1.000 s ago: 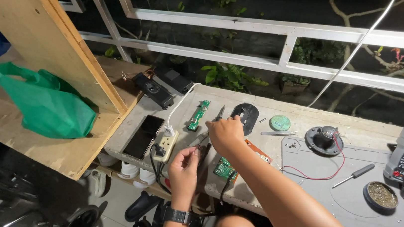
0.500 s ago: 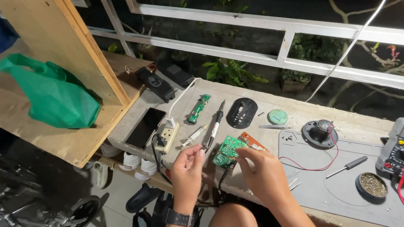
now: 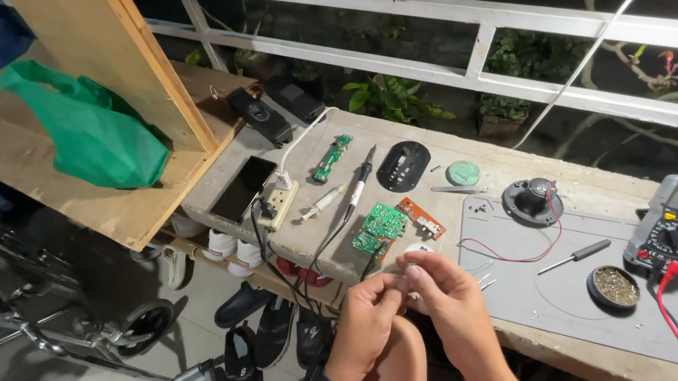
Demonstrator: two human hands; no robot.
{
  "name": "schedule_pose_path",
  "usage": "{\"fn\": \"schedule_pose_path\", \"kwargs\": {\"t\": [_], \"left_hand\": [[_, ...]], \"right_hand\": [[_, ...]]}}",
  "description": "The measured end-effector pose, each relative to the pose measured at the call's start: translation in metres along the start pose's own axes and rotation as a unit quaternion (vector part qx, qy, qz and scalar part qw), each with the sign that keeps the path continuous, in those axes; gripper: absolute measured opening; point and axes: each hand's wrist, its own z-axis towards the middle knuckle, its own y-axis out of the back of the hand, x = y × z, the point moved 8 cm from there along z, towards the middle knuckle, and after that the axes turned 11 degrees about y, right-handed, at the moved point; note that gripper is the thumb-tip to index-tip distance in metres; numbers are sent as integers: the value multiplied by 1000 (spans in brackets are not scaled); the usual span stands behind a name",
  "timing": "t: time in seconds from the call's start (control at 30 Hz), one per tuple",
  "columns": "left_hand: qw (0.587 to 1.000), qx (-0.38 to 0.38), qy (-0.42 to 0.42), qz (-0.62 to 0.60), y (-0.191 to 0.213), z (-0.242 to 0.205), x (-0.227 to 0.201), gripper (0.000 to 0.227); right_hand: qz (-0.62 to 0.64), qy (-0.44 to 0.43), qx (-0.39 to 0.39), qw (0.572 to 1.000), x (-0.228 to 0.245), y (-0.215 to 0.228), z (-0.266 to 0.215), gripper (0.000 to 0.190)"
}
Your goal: The person solders a small electronic component using a soldering iron and solder wire. They then pick up a circuit board, insert the component into it, and continue soldering the component while holding the board.
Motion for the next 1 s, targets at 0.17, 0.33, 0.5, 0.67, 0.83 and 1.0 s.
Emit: {"fn": "schedule_pose_path", "kwargs": {"t": [0.17,0.33,0.5,0.67,0.83,1.0], "left_hand": [[960,-117,-147,205,23,0,-4,17],[889,-226,-197,345,36,12,-25,42],[878,-176,-99,435,22,48,-22,84],[874,-206,-103,427,25,64,-12,71],[877,-230,-157,392,32,54,-15,66],[843,-267,-305,354,32,14,-54,60]], "right_hand": [[-73,36,-33,996,3,55,-10,36],[-42,22,-64,997,-4,83,-26,45],[-30,29,-71,997,1,91,-43,33],[-42,24,-85,995,11,98,-55,28],[-46,17,-116,992,27,100,-65,31],[-24,18,-113,993,36,100,-70,35]]}}
